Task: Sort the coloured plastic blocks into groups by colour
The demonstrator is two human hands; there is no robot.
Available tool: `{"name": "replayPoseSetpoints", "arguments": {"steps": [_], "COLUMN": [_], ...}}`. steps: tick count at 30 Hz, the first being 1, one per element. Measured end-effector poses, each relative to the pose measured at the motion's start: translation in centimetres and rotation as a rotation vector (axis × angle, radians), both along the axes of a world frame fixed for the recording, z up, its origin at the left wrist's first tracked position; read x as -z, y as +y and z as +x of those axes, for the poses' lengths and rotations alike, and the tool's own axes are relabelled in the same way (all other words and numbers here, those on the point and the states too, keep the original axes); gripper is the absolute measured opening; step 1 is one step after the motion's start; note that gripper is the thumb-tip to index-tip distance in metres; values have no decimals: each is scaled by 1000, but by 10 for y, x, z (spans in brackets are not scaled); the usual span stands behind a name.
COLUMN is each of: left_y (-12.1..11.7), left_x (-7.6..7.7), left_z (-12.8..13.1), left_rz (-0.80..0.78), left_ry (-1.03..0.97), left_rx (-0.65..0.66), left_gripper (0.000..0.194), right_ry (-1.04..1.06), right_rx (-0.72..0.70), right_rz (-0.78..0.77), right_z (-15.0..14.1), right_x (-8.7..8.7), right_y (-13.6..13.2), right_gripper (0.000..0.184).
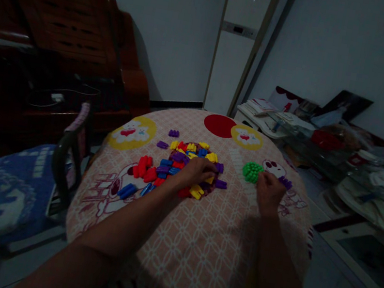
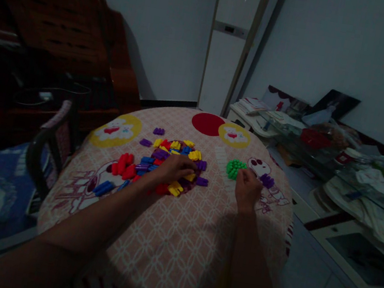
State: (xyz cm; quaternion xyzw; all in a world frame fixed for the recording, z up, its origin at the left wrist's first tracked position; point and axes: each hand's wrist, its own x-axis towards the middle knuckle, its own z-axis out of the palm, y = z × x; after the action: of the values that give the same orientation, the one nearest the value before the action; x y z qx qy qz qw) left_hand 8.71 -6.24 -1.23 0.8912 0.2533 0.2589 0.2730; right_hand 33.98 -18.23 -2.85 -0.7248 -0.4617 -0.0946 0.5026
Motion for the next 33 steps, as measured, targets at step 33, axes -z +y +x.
{"name": "replayPoseSetpoints", "arguments": {"steps": [33], "left_y": [-25], "left_x": [4], "left_z": [20], "left_rz": [-145], "left_ry": [-252], "left_rx": [-60], "left_gripper": [21], "right_ry": [592], "right_rx": [-377], "right_rz": [-35], "right_z": [-17], "right_x": [-21], "right_y": [-5], "right_gripper": [29]}}
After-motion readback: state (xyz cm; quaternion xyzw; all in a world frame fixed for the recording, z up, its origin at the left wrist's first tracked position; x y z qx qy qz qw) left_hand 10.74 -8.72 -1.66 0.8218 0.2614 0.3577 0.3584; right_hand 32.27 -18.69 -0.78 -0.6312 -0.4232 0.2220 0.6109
